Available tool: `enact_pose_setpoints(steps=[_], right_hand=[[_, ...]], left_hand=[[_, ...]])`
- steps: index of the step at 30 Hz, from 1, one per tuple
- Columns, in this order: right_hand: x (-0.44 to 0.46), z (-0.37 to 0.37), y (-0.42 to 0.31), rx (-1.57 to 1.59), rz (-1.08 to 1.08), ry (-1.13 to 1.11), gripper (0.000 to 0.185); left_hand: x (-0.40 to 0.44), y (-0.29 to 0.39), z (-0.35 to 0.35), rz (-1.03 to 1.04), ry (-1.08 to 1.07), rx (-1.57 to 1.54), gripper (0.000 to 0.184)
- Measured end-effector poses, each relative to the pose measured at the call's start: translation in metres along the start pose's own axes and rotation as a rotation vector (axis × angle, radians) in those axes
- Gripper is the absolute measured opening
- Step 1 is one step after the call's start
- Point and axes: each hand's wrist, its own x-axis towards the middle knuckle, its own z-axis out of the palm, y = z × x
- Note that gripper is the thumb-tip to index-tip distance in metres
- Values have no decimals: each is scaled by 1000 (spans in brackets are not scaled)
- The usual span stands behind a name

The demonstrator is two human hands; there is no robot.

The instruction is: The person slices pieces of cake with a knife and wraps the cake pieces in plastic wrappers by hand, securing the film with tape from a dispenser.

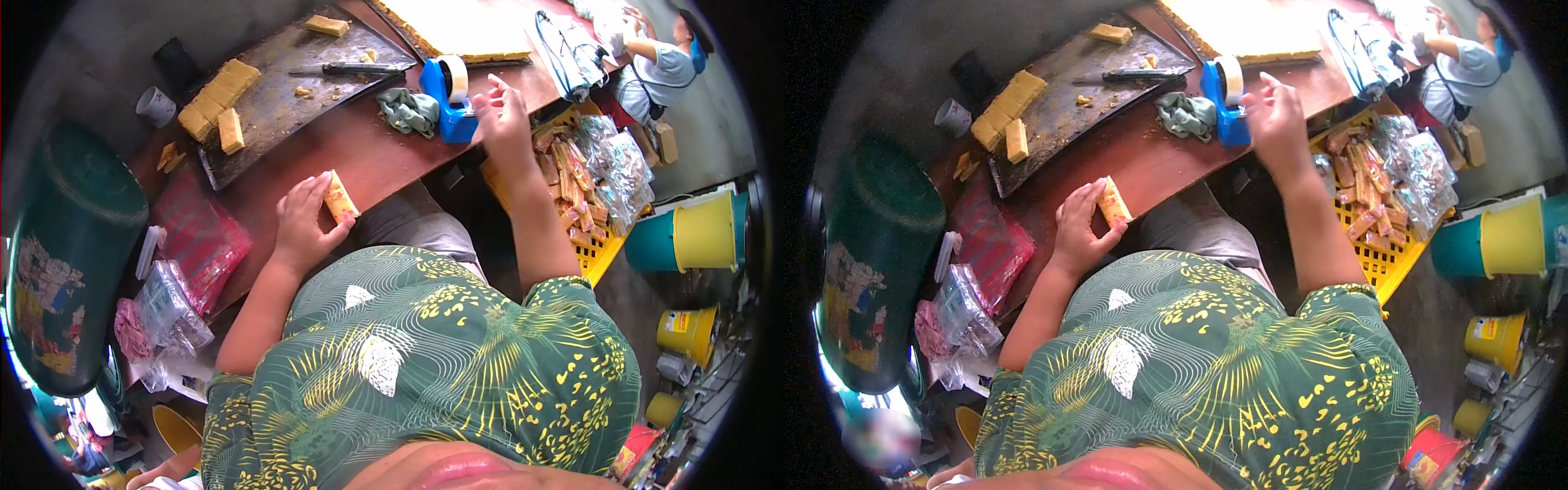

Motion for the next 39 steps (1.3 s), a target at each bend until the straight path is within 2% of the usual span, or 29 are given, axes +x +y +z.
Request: enact_pose_setpoints(steps=[1,2,3,5,6,7,9,10,13,15,17,20,23,25,27,28,31,32,34,36,38,39], right_hand=[[8,-9,23,-3,160,-44,39],[16,-15,45,203,383,-327,45],[26,-11,49,167,415,-388,49],[28,0,17,311,838,-364,51],[27,8,37,374,798,-414,46],[30,16,39,299,574,-419,40],[19,17,22,219,370,-226,37],[11,15,-4,37,200,-42,31],[-16,1,-17,-242,-113,-12,27],[-33,-5,9,-429,-134,-47,30],[-48,-10,47,-474,-68,-58,32],[-54,-2,13,-338,19,-155,35],[-67,34,-44,120,42,-503,21],[-79,56,-86,336,-155,-702,19],[-82,73,-115,470,-204,-849,21],[-79,85,-119,503,-218,-874,20],[-68,122,-109,329,10,-901,19],[-70,132,-97,436,9,-902,28],[-69,130,-101,407,33,-861,40],[-77,139,-93,426,33,-795,57],[-78,141,-91,358,-97,-746,71],[-74,137,-94,336,-148,-742,80]], left_hand=[[-1,1,-1,11,1,2,79],[-1,1,-2,23,2,3,77],[11,-4,-2,55,37,22,76],[6,-2,1,63,39,5,74],[5,1,0,67,37,-1,73],[3,1,0,69,38,5,73],[3,1,0,75,47,21,72],[2,1,0,72,47,29,72],[1,3,-3,82,54,22,69],[2,3,-3,95,79,-13,68],[2,1,0,104,103,-67,67],[0,0,1,103,174,-89,70],[0,-2,4,96,187,-127,73],[-1,-5,6,110,184,-122,74],[-3,-8,9,86,165,-163,70],[-2,-9,10,82,164,-184,71],[-2,-3,5,45,164,-202,73],[-2,-3,6,24,173,-247,71],[3,-9,15,-6,195,-347,66],[11,-25,30,-146,142,-564,58],[26,-20,23,-293,75,-685,45],[30,-19,23,-251,112,-618,45]])
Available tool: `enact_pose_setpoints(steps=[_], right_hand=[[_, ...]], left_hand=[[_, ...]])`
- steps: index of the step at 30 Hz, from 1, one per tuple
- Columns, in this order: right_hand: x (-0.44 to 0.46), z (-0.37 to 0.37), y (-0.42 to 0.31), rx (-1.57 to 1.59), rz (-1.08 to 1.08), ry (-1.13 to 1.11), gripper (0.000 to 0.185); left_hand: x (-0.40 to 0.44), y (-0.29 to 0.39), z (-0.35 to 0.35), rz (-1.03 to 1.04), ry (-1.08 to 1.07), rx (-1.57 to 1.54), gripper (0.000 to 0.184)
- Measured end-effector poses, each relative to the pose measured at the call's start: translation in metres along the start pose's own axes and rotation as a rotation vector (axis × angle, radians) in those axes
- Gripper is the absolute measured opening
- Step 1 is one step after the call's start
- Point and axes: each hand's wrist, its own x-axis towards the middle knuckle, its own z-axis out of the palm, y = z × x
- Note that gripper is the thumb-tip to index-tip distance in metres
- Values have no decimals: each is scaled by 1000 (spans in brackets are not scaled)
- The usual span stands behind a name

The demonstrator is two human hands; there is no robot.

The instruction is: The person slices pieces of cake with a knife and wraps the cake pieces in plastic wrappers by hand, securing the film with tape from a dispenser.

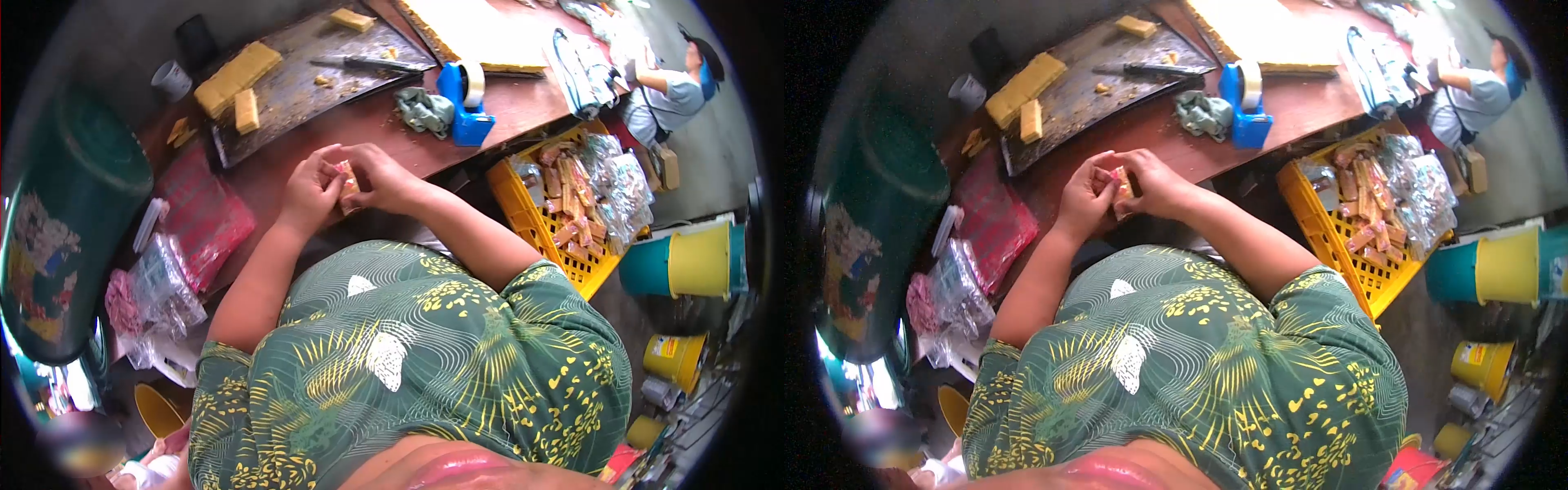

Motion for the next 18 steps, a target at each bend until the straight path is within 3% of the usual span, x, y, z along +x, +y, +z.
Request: enact_pose_setpoints(steps=[1,2,4,8,15,18], right_hand=[[2,-6,-6,-21,39,-75,98],[4,-9,-9,-51,20,-98,103],[7,-14,-21,-70,45,-244,105],[5,-5,-25,-269,44,-298,104],[-16,-17,-40,-286,23,-191,91],[-43,-79,-58,-475,-7,20,89]], left_hand=[[3,1,1,56,31,61,45],[5,3,2,111,65,121,46],[8,5,3,115,118,189,49],[10,-3,-1,176,158,255,49],[1,1,-7,218,115,201,43],[-9,-3,-14,152,80,150,36]])
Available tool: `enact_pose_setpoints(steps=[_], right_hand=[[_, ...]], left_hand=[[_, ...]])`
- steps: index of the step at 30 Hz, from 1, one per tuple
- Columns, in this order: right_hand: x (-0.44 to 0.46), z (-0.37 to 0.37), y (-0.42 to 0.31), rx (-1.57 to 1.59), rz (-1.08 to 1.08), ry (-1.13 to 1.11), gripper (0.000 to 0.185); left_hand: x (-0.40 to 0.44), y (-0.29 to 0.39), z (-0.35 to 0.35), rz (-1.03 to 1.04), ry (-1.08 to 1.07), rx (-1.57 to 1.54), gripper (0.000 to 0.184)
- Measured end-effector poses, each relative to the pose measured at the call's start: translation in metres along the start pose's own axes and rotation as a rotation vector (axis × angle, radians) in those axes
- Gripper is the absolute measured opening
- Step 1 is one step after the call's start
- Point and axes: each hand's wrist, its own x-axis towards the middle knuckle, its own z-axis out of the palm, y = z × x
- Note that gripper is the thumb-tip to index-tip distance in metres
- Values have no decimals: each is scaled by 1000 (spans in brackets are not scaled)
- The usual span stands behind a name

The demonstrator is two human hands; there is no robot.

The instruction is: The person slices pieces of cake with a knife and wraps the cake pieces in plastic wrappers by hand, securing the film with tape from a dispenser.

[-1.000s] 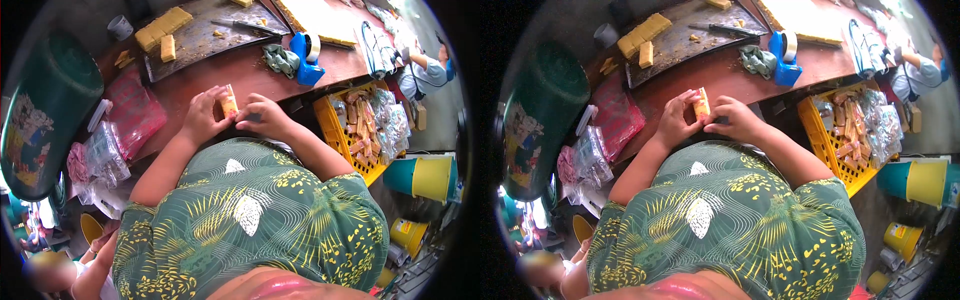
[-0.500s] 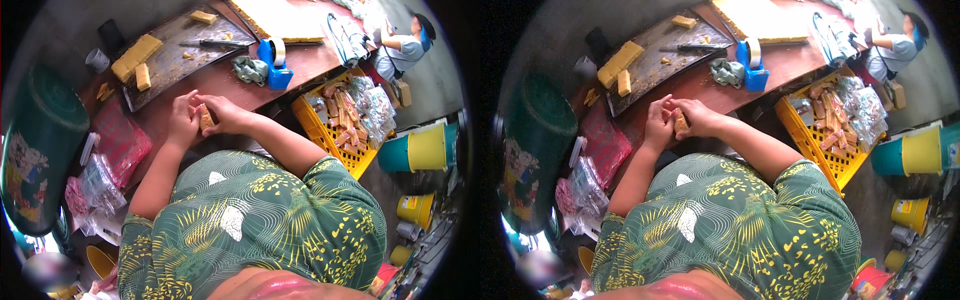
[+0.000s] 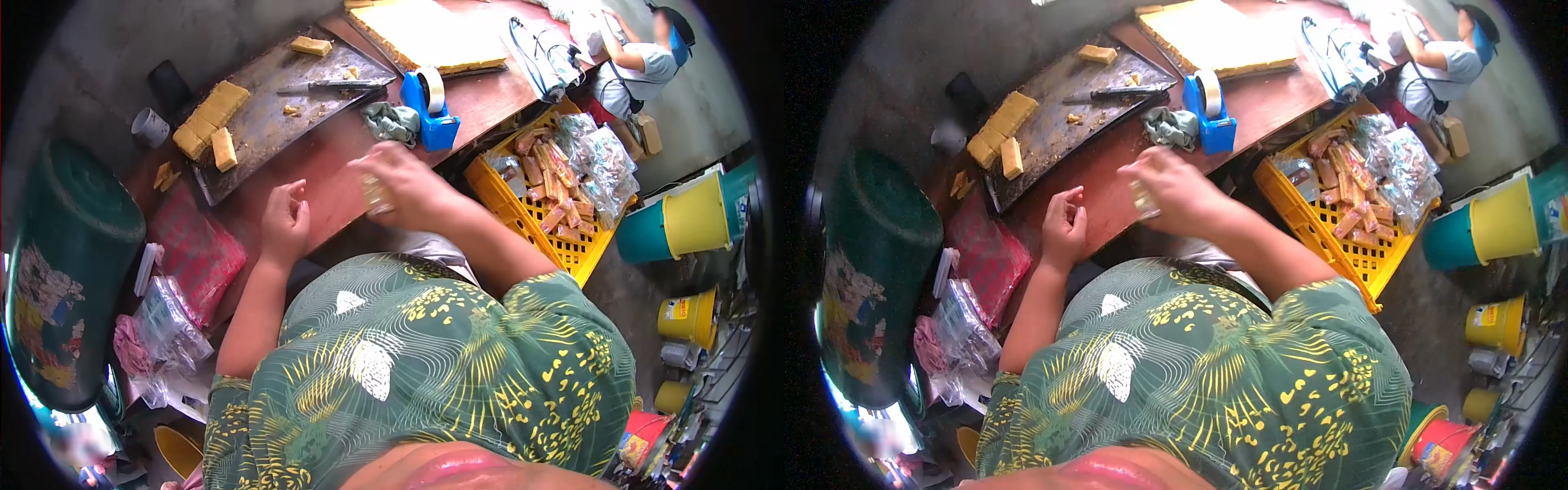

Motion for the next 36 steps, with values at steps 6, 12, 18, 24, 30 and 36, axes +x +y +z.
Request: enact_pose_setpoints(steps=[6,12,18,24,30,36], right_hand=[[-83,-143,42,-682,495,227,88],[-69,-164,29,-515,245,588,55],[0,-90,-3,65,63,315,17],[54,-36,3,17,-194,146,32],[82,47,-5,440,-235,-112,16],[101,112,7,528,-222,-28,15]], left_hand=[[-10,6,-8,11,2,-44,25],[1,-1,-5,-154,59,-288,17],[31,-9,-10,-114,-68,-386,14],[40,-14,-8,129,171,-173,8],[43,-8,-18,59,228,-271,16],[41,-8,-19,7,154,-286,16]])
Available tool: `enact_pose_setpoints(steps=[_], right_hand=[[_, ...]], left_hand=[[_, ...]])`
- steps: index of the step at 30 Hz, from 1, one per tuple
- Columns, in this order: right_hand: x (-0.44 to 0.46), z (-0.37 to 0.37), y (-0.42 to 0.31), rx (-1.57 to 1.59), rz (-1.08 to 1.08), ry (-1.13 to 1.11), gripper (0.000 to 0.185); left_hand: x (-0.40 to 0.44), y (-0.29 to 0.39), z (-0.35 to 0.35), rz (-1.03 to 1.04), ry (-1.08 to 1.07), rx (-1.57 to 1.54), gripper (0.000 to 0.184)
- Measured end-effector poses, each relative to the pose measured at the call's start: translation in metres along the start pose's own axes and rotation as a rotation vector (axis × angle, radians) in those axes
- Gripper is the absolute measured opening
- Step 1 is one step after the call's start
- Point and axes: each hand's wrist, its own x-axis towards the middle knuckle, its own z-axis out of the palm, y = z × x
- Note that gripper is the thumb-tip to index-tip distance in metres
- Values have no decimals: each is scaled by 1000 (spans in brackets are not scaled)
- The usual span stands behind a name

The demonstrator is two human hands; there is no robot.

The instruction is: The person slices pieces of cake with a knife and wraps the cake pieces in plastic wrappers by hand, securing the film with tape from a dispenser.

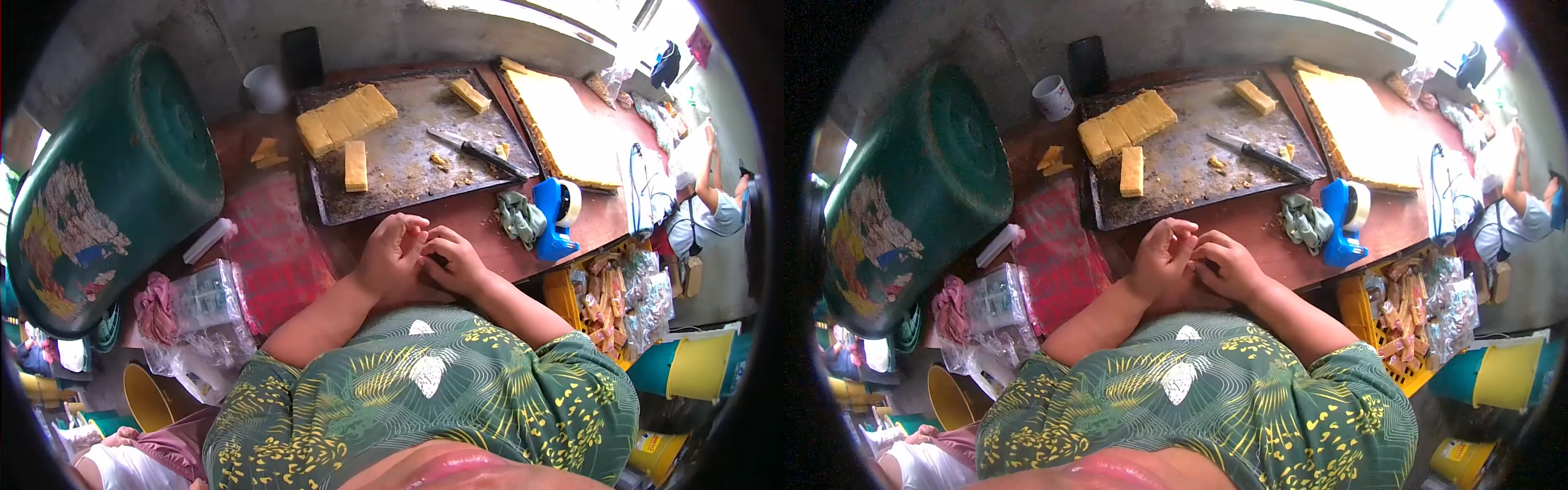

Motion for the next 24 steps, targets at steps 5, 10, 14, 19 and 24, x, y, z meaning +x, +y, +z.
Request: enact_pose_setpoints(steps=[5,10,14,19,24], right_hand=[[35,-34,18,-63,-248,155,14],[139,-111,64,-292,-83,504,30],[186,-147,166,-841,317,477,46],[193,-157,178,-812,570,247,56],[154,-139,133,-146,429,524,56]], left_hand=[[8,0,-4,134,25,91,15],[8,4,-4,48,2,42,13],[10,2,-6,100,5,100,12],[11,5,-8,97,-2,84,13],[10,8,-7,85,-4,67,12]])
